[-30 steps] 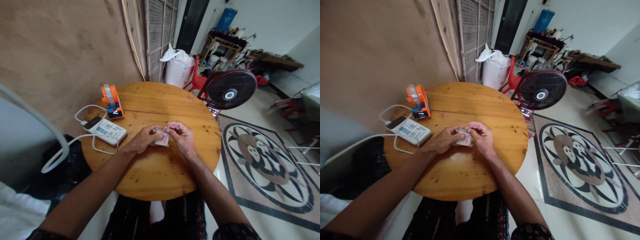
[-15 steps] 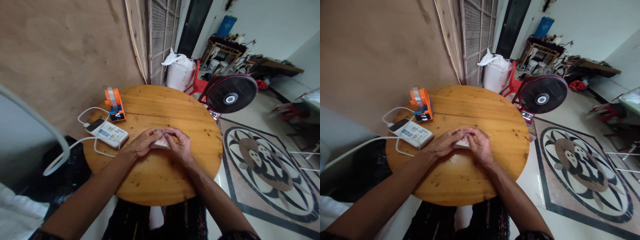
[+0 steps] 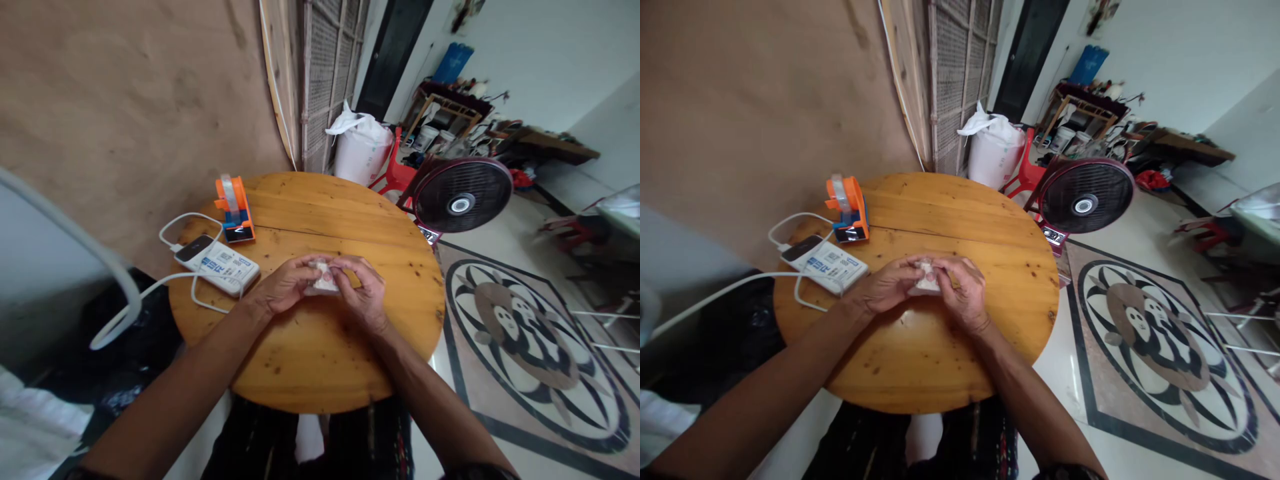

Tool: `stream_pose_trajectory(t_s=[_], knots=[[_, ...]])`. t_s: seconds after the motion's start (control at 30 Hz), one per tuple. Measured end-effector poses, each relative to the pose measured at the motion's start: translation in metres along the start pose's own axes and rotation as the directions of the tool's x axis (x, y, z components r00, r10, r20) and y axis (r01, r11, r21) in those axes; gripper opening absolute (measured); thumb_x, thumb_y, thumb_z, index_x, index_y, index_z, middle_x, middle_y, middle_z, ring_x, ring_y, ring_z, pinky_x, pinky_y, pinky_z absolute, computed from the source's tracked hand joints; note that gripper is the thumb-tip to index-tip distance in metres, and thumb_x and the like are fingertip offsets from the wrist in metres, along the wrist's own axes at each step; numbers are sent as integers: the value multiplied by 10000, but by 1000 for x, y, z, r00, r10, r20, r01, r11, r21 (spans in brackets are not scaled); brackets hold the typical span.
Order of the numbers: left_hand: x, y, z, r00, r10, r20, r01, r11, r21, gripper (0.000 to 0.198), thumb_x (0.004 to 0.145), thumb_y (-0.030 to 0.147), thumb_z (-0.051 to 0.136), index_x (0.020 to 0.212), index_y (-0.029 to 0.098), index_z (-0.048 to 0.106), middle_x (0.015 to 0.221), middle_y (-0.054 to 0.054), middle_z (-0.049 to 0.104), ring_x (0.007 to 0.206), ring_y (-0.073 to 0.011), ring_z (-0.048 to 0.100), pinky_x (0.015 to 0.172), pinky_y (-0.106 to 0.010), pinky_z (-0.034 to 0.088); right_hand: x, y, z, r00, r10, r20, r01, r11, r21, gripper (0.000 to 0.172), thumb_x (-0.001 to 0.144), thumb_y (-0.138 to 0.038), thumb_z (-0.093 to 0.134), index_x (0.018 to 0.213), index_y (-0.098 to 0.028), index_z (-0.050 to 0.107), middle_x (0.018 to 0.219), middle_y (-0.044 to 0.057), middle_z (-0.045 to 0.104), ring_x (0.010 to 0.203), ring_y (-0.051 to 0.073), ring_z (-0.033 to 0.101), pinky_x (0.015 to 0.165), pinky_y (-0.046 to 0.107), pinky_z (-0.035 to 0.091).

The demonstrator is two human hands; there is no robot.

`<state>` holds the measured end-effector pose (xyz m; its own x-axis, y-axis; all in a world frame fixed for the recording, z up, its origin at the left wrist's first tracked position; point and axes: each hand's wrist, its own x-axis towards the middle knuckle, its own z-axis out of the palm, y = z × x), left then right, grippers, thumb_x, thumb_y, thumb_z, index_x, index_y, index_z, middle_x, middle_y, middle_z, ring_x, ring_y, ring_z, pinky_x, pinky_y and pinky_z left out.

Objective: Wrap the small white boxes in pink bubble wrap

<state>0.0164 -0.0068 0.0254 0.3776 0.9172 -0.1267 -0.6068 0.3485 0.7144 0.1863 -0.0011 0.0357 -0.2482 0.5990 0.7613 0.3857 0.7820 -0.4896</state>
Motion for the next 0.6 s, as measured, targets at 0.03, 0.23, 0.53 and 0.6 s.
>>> stream_pose_trajectory(t_s=[0.03,0.23,0.53,0.6], knots=[[0,0,0,1000,5,-5,-5,1000,-4,359,634,128,786,985,140,706,829,-38,718,749,-137,654,731,-247,490,1,0,-1,1000,-12,11,12,1000,-11,185,883,-148,595,1005,-260,677,913,20,744,874,164,687,813,334,529],[0,2,0,1000,8,-12,-8,1000,4,359,632,144,807,977,141,711,901,-42,727,786,-139,664,775,-261,499,6,-2,-8,993,-74,96,85,990,-116,179,893,-146,584,1000,-257,675,925,23,753,878,175,687,806,349,493],[2,3,-3,1000,24,-6,-23,999,47,387,658,177,808,1029,149,702,971,-51,728,855,-146,671,828,-266,496,2,4,-11,972,-128,198,160,974,-158,317,887,-86,517,1112,-264,650,1020,28,753,1001,195,687,876,382,454],[1,4,-2,1000,26,1,-26,999,43,385,659,172,804,1030,146,704,976,-54,729,860,-148,670,832,-265,495,3,3,-11,976,-120,183,146,980,-138,337,883,-80,504,1127,-265,645,1036,32,749,1012,195,687,885,385,457]])
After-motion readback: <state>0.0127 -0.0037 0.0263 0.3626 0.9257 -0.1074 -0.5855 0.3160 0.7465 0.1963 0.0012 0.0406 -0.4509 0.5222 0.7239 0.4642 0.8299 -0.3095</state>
